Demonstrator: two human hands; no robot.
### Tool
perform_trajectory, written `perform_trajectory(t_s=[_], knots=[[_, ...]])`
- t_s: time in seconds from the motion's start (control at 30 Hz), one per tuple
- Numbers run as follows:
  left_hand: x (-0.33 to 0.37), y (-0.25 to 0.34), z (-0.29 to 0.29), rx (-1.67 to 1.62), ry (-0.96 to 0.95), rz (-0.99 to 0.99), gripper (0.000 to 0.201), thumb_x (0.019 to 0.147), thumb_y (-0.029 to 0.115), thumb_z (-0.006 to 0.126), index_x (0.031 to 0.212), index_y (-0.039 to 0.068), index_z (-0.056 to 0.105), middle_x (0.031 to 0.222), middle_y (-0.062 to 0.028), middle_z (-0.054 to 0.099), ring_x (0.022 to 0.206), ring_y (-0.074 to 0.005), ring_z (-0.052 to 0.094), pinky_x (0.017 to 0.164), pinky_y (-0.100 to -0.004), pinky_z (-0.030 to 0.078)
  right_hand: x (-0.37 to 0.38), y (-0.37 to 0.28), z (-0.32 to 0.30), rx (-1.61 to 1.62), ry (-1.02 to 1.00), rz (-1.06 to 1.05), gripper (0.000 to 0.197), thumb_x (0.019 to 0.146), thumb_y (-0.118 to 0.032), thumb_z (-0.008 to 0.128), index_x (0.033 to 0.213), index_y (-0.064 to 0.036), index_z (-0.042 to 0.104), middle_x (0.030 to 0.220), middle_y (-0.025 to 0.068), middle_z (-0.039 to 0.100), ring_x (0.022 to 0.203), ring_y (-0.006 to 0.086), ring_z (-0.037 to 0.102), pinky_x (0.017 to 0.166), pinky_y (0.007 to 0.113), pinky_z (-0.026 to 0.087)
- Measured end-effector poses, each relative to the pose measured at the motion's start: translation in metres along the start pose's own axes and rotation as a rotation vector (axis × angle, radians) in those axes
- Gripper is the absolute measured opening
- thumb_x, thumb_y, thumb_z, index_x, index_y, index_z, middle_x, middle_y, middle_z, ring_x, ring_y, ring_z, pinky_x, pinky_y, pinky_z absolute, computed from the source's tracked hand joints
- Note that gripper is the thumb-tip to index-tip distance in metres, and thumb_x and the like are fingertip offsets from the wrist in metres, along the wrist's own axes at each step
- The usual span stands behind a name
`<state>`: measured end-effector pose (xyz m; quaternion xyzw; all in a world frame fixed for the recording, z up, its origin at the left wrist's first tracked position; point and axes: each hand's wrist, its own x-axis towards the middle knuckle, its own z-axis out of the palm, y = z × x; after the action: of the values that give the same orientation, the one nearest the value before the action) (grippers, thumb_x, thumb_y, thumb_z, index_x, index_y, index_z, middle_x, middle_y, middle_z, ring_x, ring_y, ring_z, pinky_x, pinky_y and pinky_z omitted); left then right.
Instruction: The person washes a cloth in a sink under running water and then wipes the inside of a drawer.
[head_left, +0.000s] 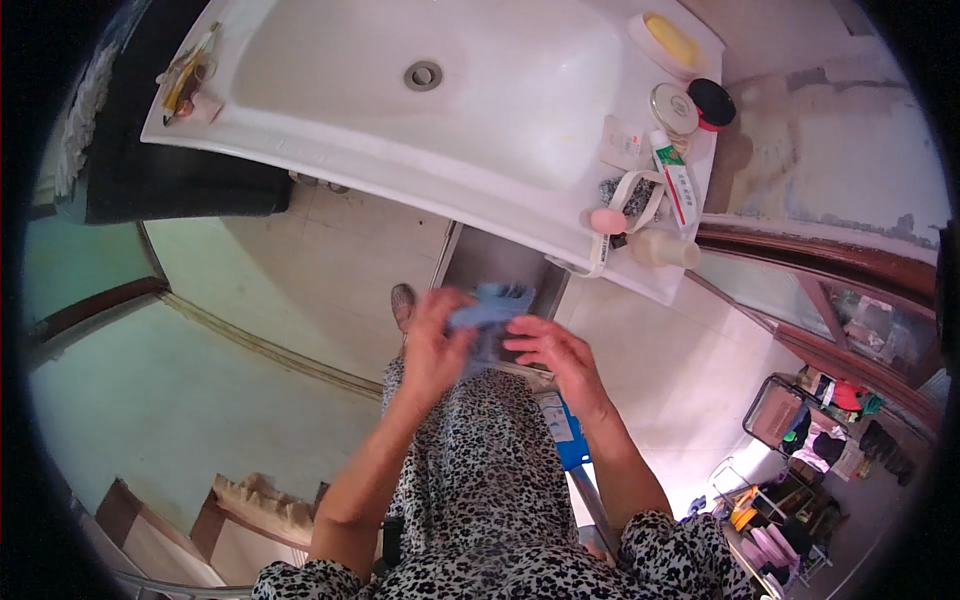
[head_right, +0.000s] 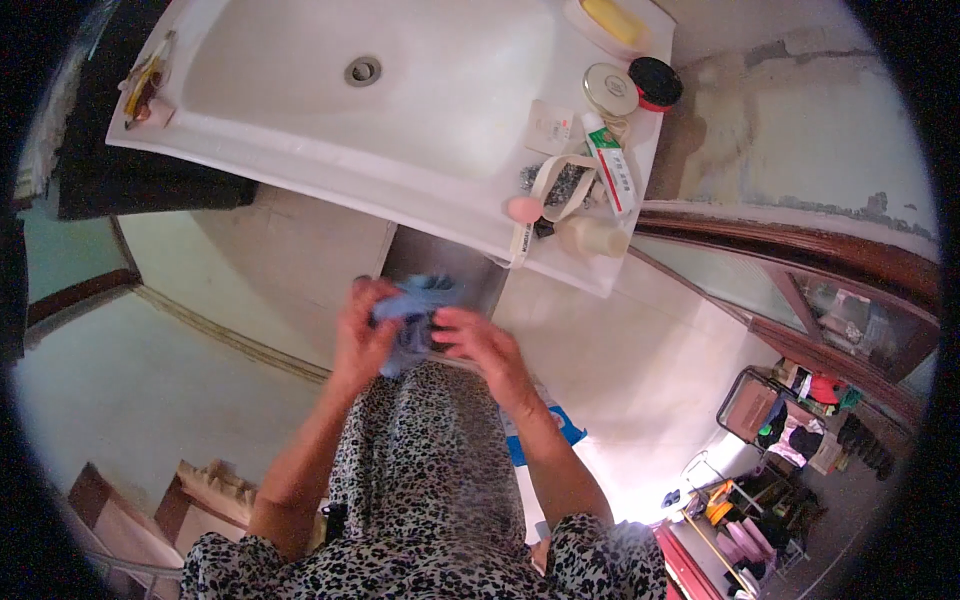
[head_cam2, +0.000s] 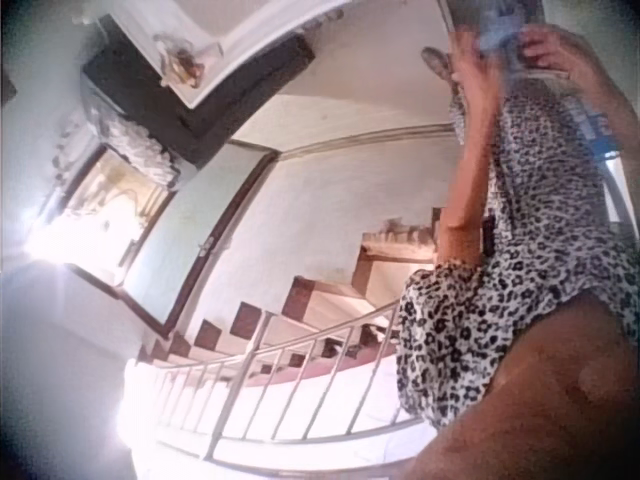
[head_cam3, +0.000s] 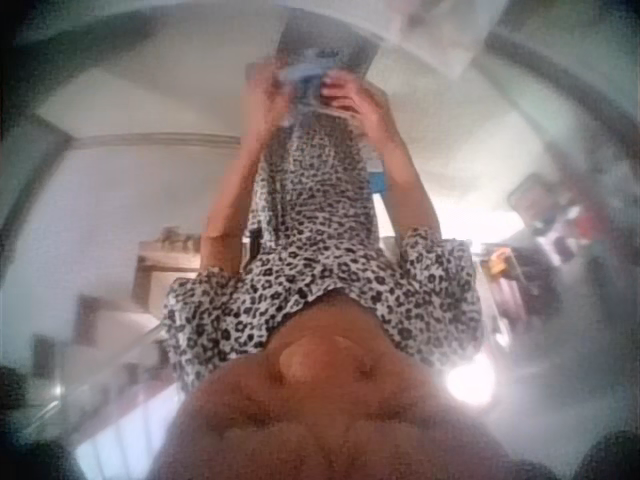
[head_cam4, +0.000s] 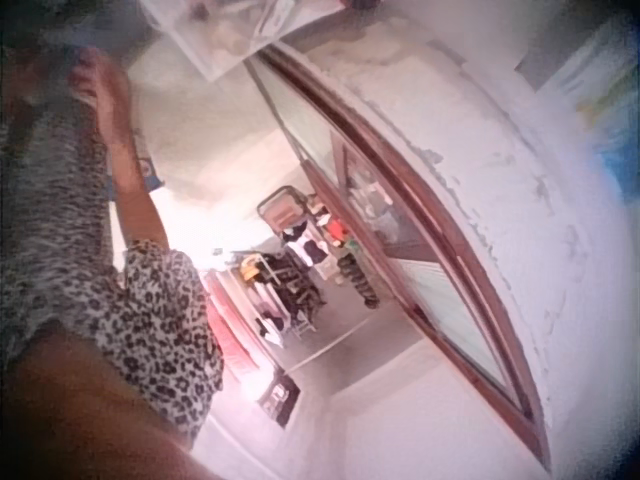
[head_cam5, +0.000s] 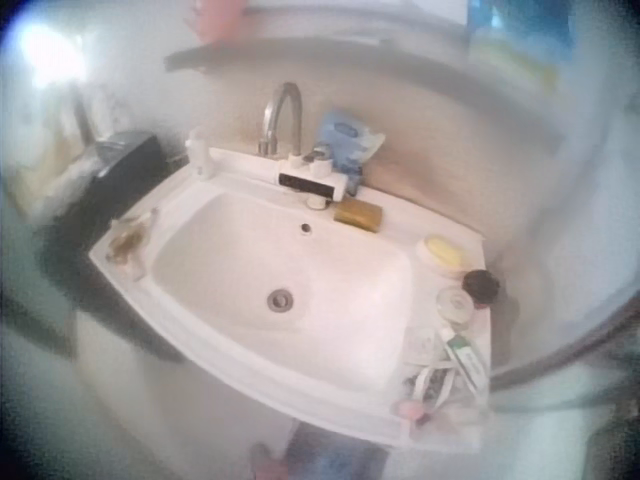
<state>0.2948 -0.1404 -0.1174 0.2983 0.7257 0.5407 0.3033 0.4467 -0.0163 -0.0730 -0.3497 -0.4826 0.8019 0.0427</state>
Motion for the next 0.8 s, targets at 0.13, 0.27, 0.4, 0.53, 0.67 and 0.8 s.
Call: perform_trajectory(t_s=[0.13,0.27,0.4,0.53,0.67,0.8], knots=[[0.024,0.002,-0.008,0.268,-0.057,0.057,0.026,0.069,0.003,0.061,0.095,0.001,0.06,0.098,-0.0173,0.058,0.094,-0.0328,0.055,0.083,-0.039,0.044,-0.029,0.047,-0.025,-0.115,-0.061,0.493,0.031,0.093,-0.03,0.047,0.105,-0.0047,0.059,0.092,0.0074,0.064,0.077,0.0141,0.064,0.062,0.027,0.051],[0.033,-0.019,0.052,0.555,-0.439,0.168,0.026,0.076,0.02,0.058,0.097,0.006,0.063,0.102,-0.0153,0.06,0.099,-0.0339,0.054,0.086,-0.0445,0.043,-0.038,0.093,0.004,0.033,-0.195,0.767,0.031,0.092,-0.03,0.048,0.11,-0.0063,0.056,0.101,0.0103,0.062,0.086,0.0185,0.063,0.069,0.029,0.051],[0.015,-0.085,0.089,0.656,-0.85,0.074,0.03,0.08,0.028,0.05,0.096,0.006,0.064,0.098,-0.0148,0.063,0.096,-0.0359,0.058,0.08,-0.048,0.048,-0.019,0.111,0.028,0.969,-0.033,0.504,0.039,0.091,-0.032,0.049,0.118,-0.0055,0.046,0.112,0.0151,0.055,0.106,0.0297,0.053,0.086,0.039,0.046],[0.045,-0.044,0.078,0.83,-1.156,-0.035,0.029,0.079,0.028,0.05,0.093,0.008,0.066,0.09,-0.0138,0.066,0.086,-0.034,0.063,0.071,-0.0464,0.051,-0.001,0.135,0.03,1.329,0.316,0.319,0.048,0.089,-0.031,0.052,0.122,0.0003,0.039,0.116,0.0191,0.05,0.114,0.0375,0.046,0.094,0.048,0.04],[0.057,-0.049,0.062,1.155,-1.188,-0.036,0.03,0.079,0.028,0.05,0.089,0.006,0.068,0.089,-0.0154,0.066,0.09,-0.0305,0.063,0.078,-0.0445,0.049,0.0,0.151,0.034,1.419,0.481,0.297,0.051,0.089,-0.029,0.053,0.123,0.0043,0.034,0.121,0.0212,0.045,0.114,0.0395,0.044,0.097,0.048,0.039],[0.049,-0.067,0.067,1.37,-1.135,0.13,0.024,0.072,0.024,0.054,0.082,0.008,0.069,0.085,-0.0118,0.067,0.081,-0.0244,0.066,0.067,-0.0402,0.052,0.001,0.153,0.038,1.382,0.533,0.268,0.049,0.089,-0.028,0.052,0.12,0.0066,0.036,0.122,0.0219,0.042,0.111,0.0401,0.045,0.095,0.048,0.042]])
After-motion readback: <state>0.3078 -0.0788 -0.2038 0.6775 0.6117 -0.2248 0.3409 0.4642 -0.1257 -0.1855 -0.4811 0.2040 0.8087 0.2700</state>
